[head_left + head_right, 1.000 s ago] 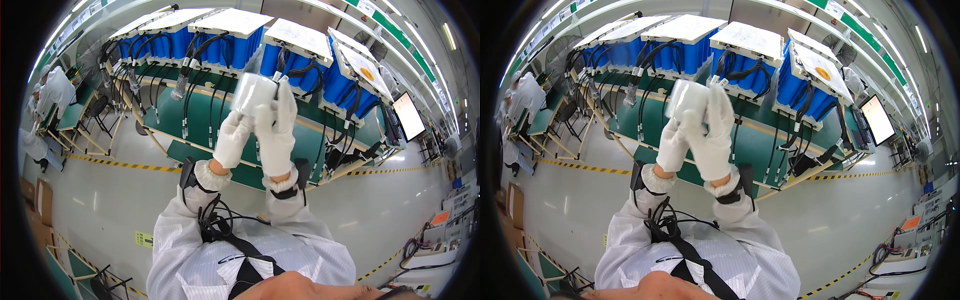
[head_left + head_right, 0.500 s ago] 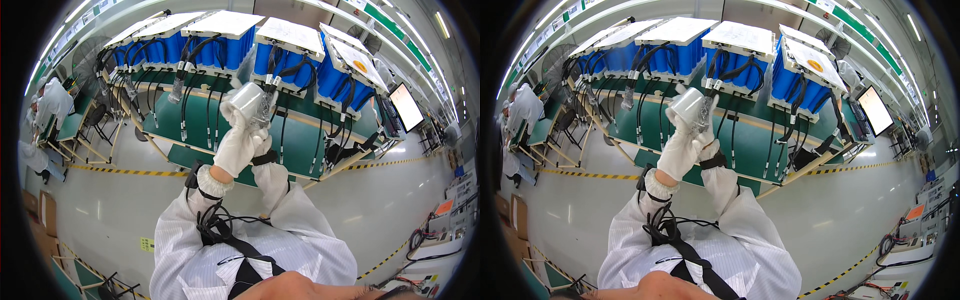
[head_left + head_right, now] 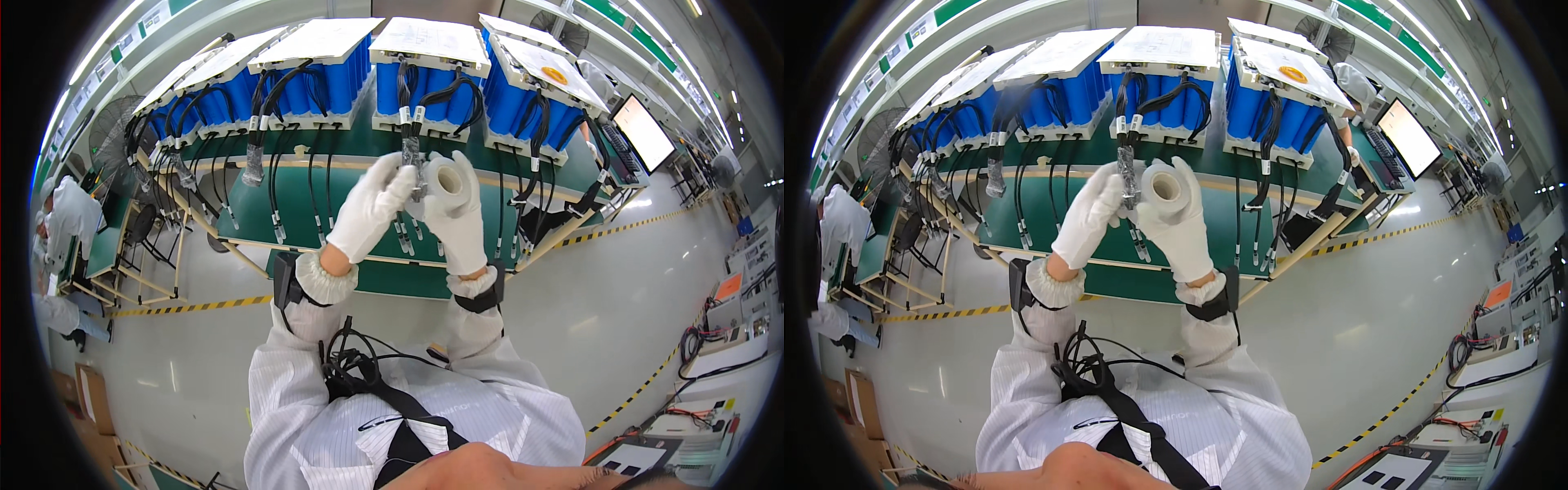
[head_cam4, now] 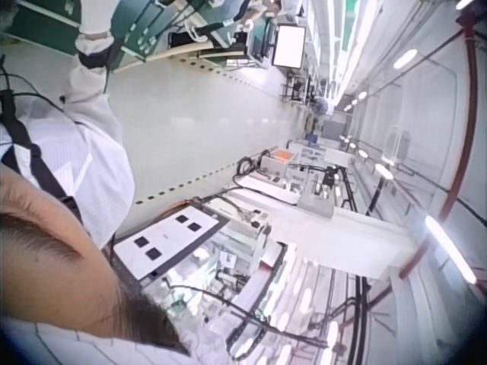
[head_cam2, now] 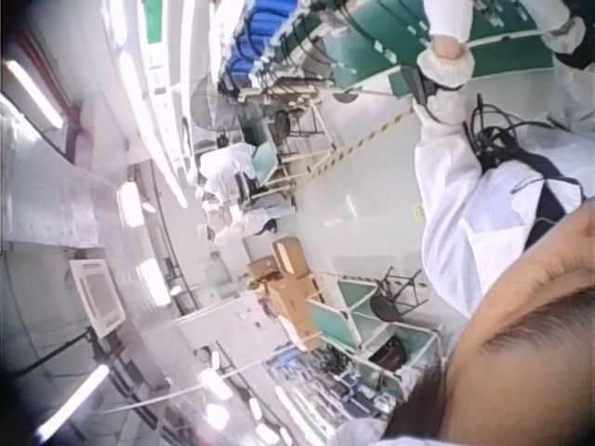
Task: The recorder applies white adhesive tape to bundle or secure black cable connectors on a battery assembly line.
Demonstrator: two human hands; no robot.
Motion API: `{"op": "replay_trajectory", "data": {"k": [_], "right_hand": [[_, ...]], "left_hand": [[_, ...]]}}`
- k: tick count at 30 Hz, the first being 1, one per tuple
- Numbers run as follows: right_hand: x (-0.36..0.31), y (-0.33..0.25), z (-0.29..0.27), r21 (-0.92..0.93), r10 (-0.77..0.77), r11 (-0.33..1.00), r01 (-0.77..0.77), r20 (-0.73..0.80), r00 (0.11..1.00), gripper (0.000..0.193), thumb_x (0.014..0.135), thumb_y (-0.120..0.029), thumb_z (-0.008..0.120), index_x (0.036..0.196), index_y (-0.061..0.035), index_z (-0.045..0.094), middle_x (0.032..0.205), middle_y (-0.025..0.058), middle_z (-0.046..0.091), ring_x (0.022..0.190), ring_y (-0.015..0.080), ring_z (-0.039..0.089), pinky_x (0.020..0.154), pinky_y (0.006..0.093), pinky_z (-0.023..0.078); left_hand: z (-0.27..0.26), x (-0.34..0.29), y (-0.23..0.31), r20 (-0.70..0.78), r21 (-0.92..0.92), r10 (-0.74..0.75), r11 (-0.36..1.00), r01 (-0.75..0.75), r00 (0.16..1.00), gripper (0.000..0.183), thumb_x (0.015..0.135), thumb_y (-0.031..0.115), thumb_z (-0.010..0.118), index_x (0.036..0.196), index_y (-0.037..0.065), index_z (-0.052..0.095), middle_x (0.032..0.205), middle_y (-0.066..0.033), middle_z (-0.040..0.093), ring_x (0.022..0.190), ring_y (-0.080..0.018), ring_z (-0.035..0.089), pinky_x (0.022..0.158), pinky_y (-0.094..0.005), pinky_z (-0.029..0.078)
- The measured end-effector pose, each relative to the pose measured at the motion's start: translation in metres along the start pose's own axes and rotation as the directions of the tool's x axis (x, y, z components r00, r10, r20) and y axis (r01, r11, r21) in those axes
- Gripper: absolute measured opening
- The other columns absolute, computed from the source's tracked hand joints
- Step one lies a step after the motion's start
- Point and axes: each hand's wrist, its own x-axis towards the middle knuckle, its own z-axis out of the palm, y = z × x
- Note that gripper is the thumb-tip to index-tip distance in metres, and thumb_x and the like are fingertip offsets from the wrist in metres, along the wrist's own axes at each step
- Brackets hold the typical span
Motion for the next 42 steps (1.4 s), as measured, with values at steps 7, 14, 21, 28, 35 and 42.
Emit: {"op": "replay_trajectory", "data": {"k": [7, 14, 21, 28, 35, 42], "right_hand": [[0.001, 0.008, -0.028, 0.161, 0.348, 0.92, -0.358, 0.086, 0.933, 0.051, 0.08, -0.019, 0.07, 0.124, -0.002, 0.048, 0.108, 0.0058, 0.06, 0.093, 0.0133, 0.059, 0.079, 0.0256, 0.049], [0.003, -0.007, -0.012, 0.256, 0.393, 0.901, -0.351, -0.139, 0.909, 0.046, 0.082, -0.02, 0.07, 0.117, -0.0037, 0.045, 0.104, 0.0076, 0.057, 0.089, 0.0121, 0.057, 0.073, 0.0246, 0.05], [0.008, -0.019, 0.011, 0.044, 0.269, 0.962, -0.27, -0.325, 0.907, 0.052, 0.076, -0.022, 0.076, 0.111, -0.0059, 0.041, 0.097, 0.0084, 0.057, 0.077, 0.0112, 0.058, 0.06, 0.0239, 0.05], [0.009, -0.014, -0.001, 0.082, 0.48, 0.875, -0.477, -0.282, 0.831, 0.052, 0.074, -0.028, 0.077, 0.107, -0.0061, 0.043, 0.085, 0.0059, 0.058, 0.06, 0.0063, 0.054, 0.042, 0.0179, 0.041], [0.006, -0.001, -0.006, -0.065, 0.301, 0.935, -0.349, -0.377, 0.876, 0.053, 0.072, -0.029, 0.079, 0.106, -0.0062, 0.045, 0.088, 0.0066, 0.059, 0.067, 0.0096, 0.057, 0.054, 0.0223, 0.047], [0.014, 0.008, -0.005, -0.289, 0.078, 0.931, -0.224, -0.441, 0.894, 0.056, 0.067, -0.028, 0.082, 0.105, -0.0054, 0.047, 0.091, 0.0062, 0.059, 0.078, 0.0133, 0.058, 0.069, 0.0272, 0.049]], "left_hand": [[0.006, 0.025, 0.005, 0.36, -0.117, -0.168, 0.968, 0.223, 0.918, 0.046, 0.094, 0.036, 0.048, 0.128, 0.007, 0.053, 0.077, 0.0032, 0.052, 0.058, -0.0045, 0.041, 0.051, -0.0192, 0.033], [0.015, 0.028, -0.007, 0.334, -0.394, -0.066, 0.896, 0.203, 0.94, 0.045, 0.092, 0.024, 0.055, 0.133, 0.008, 0.049, 0.071, 0.0099, 0.047, 0.057, 0.0002, 0.034, 0.048, -0.0154, 0.022], [0.009, 0.046, -0.047, 0.241, -0.152, 0.084, 0.987, -0.048, 0.967, 0.04, 0.093, 0.014, 0.054, 0.132, 0.008, 0.051, 0.089, 0.0034, 0.06, 0.07, -0.0028, 0.045, 0.062, -0.0185, 0.038], [0.008, 0.053, -0.05, 0.2, 0.118, 0.074, 0.988, -0.099, 0.977, 0.031, 0.093, 0.017, 0.055, 0.121, 0.005, 0.059, 0.094, -0.0005, 0.065, 0.079, -0.0059, 0.053, 0.072, -0.021, 0.045], [-0.01, 0.055, -0.035, 0.412, 0.044, -0.224, 0.973, 0.227, 0.883, 0.029, 0.091, 0.026, 0.059, 0.107, 0.002, 0.064, 0.081, -0.0021, 0.065, 0.06, -0.0081, 0.058, 0.05, -0.0199, 0.042], [-0.01, 0.062, -0.038, 0.461, 0.069, -0.09, 0.995, 0.066, 0.883, 0.02, 0.086, 0.021, 0.066, 0.089, 0.002, 0.061, 0.074, 0.0008, 0.057, 0.062, -0.0074, 0.047, 0.055, -0.0224, 0.041]]}}
